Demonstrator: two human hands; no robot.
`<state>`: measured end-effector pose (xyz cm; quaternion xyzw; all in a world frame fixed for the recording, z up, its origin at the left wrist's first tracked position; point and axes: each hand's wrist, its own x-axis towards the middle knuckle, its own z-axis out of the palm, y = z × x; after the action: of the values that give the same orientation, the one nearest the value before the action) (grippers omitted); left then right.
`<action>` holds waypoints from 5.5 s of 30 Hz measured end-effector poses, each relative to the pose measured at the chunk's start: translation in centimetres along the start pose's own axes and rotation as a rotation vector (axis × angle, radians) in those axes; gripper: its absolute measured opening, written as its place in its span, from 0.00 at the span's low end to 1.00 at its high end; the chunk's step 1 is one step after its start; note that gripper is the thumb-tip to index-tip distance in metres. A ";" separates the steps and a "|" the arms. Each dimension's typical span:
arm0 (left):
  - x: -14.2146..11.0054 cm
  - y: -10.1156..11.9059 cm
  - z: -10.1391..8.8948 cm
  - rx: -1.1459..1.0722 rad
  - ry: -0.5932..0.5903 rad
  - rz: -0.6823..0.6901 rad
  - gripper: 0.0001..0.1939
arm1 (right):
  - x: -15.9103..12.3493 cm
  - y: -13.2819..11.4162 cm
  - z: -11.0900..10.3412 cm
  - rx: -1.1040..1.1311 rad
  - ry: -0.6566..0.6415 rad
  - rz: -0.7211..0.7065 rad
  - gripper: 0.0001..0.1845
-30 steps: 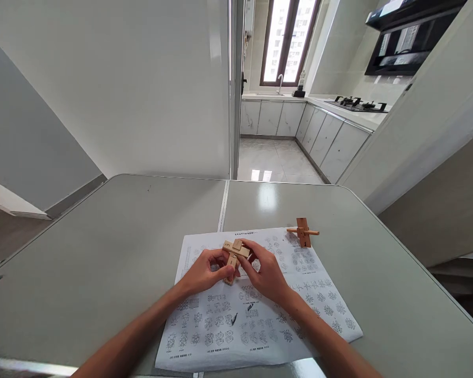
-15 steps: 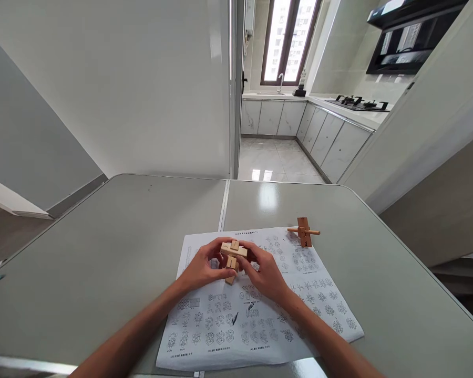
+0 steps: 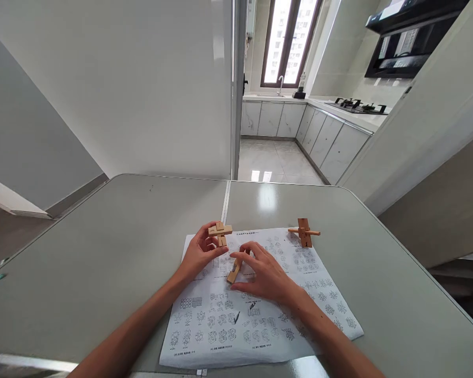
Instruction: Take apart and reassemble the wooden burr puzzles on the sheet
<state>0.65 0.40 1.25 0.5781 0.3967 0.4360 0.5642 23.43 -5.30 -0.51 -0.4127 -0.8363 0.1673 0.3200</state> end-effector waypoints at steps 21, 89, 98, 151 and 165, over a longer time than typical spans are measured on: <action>-1.5 0.5 1.4 0.189 -0.064 0.158 0.33 | 1.2 -0.8 0.4 1.185 0.136 0.480 0.23; -0.2 0.1 0.4 0.278 -0.079 -0.015 0.20 | 0.3 5.0 -0.3 1.838 0.681 0.704 0.08; -0.1 0.3 0.4 0.275 -0.072 -0.020 0.20 | 0.1 5.4 -1.2 1.806 0.684 0.701 0.08; 0.3 1.0 0.6 0.419 -0.098 -0.014 0.17 | 0.6 4.8 -3.0 1.808 0.719 0.579 0.25; 0.4 1.0 0.6 0.382 -0.090 -0.028 0.15 | 0.2 6.7 -3.2 1.736 0.782 0.569 0.22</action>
<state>1.29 0.58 2.25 0.6881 0.4544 0.3186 0.4676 29.40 -1.05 -1.72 -0.2469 -0.1293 0.6440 0.7124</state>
